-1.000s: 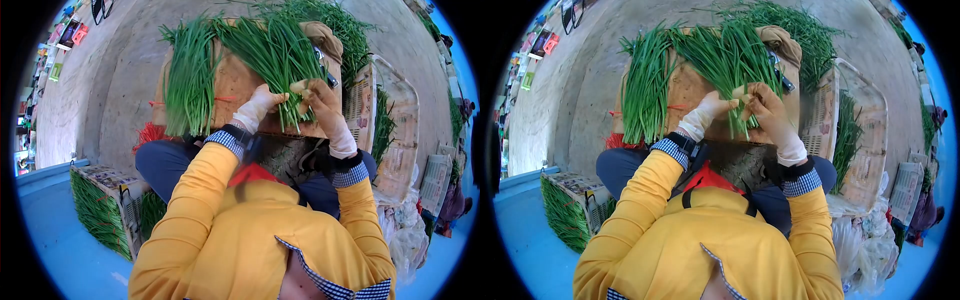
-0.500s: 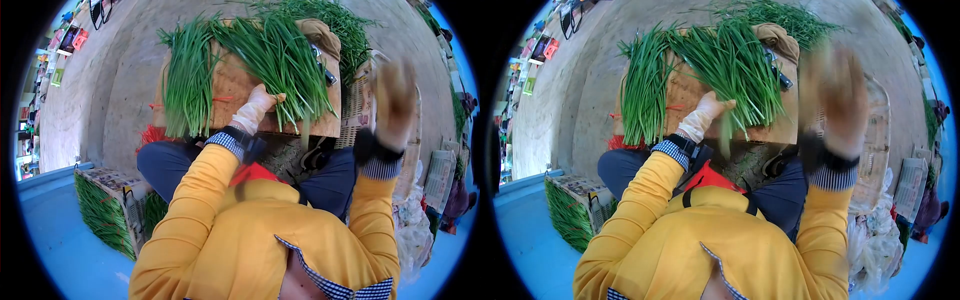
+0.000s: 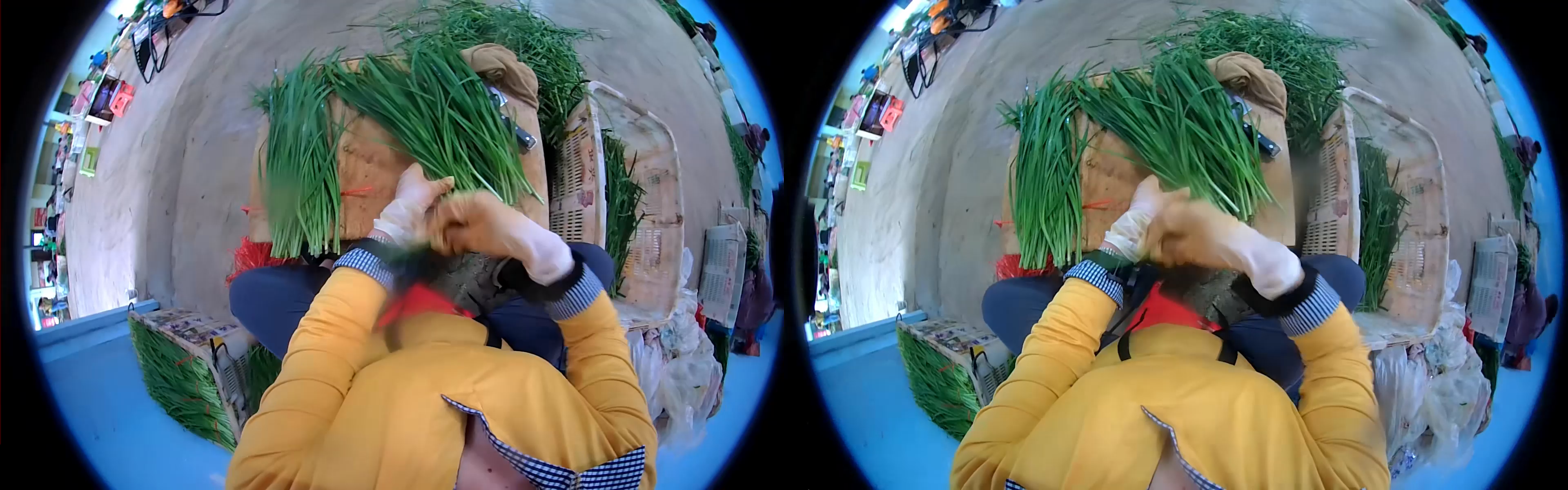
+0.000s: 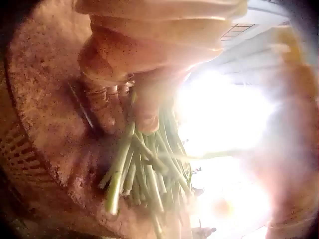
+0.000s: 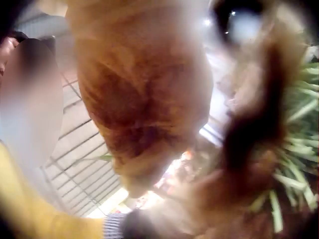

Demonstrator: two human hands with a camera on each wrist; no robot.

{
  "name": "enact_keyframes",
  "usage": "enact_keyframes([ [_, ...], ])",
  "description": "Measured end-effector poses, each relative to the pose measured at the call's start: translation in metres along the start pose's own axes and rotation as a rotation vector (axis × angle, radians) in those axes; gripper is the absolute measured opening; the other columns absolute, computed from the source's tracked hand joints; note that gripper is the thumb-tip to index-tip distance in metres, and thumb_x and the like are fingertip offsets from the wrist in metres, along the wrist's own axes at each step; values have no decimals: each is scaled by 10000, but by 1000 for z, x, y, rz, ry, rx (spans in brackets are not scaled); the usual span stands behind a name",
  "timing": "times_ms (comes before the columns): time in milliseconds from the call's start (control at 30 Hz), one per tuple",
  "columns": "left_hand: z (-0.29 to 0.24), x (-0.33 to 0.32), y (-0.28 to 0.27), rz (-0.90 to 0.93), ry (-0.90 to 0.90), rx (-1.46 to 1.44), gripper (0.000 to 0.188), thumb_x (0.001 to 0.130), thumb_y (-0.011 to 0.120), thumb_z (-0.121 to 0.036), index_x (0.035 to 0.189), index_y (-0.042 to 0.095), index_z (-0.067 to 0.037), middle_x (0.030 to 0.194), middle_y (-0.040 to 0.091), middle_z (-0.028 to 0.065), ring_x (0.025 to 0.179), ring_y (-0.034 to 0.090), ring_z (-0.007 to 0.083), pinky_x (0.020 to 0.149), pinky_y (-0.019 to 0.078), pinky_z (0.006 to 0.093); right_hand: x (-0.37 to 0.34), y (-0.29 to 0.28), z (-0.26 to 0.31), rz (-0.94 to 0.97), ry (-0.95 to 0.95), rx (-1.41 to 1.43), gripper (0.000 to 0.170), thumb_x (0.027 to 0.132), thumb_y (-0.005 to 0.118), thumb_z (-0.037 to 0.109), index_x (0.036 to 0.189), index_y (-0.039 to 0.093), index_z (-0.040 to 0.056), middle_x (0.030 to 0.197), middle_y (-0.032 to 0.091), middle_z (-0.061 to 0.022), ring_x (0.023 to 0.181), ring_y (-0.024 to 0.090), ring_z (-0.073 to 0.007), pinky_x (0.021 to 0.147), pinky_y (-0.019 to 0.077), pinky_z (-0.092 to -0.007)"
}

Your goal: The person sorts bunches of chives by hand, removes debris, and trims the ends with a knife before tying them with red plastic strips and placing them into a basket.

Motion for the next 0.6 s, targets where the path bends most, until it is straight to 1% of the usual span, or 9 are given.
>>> enact_keyframes([
  [100, 10, 6, -2, -43, 239, 448, 430, 725, 773, -306, 1018, 592, -48, 806, 657, 66, 608, 595, 166, 528, 495, 306, -15, -23, 88, 594, -130, -29, 66, 798, 604, 18, 858, 626, 3, 865, 612, -58, 799, 590, -156, 718, 460, -268],
  [167, -3, 1, -2, -63, 276, 480, 475, 716, 781, -354, 1020, 589, -44, 795, 655, 70, 591, 594, 160, 508, 491, 296, -37, -31, 44, -75, -218, 899, 123, 855, 568, 84, 898, 614, -22, 912, 612, -97, 816, 586, -198, 732, 458, -277],
  [200, -23, -11, 3, -67, 99, 599, 500, 710, 778, -388, 1016, 588, -41, 803, 654, 74, 593, 594, 155, 510, 492, 292, -44, -45, 30, -78, -219, 900, 123, 855, 568, 84, 898, 614, -22, 912, 612, -97, 816, 586, -198, 732, 458, -277],
  [267, -57, -34, 17, -136, -154, 812, 610, 702, 758, -482, 1069, 582, -28, 900, 666, 118, 712, 641, 213, 618, 518, 340, -40, -116, 1, -715, 88, -469, 226, 912, 494, 154, 1025, 573, -25, 953, 611, -124, 838, 576, -212, 716, 474, -317],
  [300, -52, -23, 1, -119, 78, 907, 752, 673, 740, -565, 1154, 558, -17, 1042, 645, 188, 921, 638, 288, 792, 497, 389, -39, -150, -16, -966, 250, -1181, 278, 941, 457, 189, 1088, 552, -27, 973, 610, -137, 849, 572, -218, 707, 482, -337],
  [367, -68, -18, -16, -156, 216, 961, 876, 640, 721, -633, 1182, 538, 30, 1118, 609, 237, 1097, 564, 340, 922, 427, 398, -41, -185, -130, -480, 422, -945, 694, 827, 564, 552, 1191, 502, -36, 1095, 584, -257, 1038, 558, -399, 873, 443, -406],
  [433, -45, 28, -43, -190, 279, 912, 1076, 594, 710, -689, 1263, 426, 104, 1206, 542, 276, 1164, 511, 360, 953, 413, 377, -38, -127, -83, -386, 721, -482, 757, 792, 596, 582, 1236, 470, -18, 1071, 597, -262, 1048, 562, -392, 883, 440, -403],
  [500, -39, 37, -28, -540, 354, 973, 951, 637, 766, -564, 1220, 454, 119, 1144, 594, 215, 1079, 570, 285, 944, 427, 361, -24, -101, -128, -571, 482, -318, 737, 774, 649, 549, 1231, 479, -4, 1092, 601, -243, 1040, 577, -357, 886, 442, -391],
  [600, -46, 20, 29, -526, 262, 946, 1246, 573, 827, -499, 1391, 114, 114, 1362, 392, 254, 1268, 393, 324, 1046, 317, 355, 0, -49, -102, -659, 349, 10, 631, 730, 746, 224, 1257, 469, 15, 1067, 627, -158, 990, 598, -247, 875, 456, -341],
])
Point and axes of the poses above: each hand's wrist, its own x-axis towards the middle knuckle, its own y-axis out of the palm, z = x × y, the point moved 1 cm from there along x, towards the middle knuckle
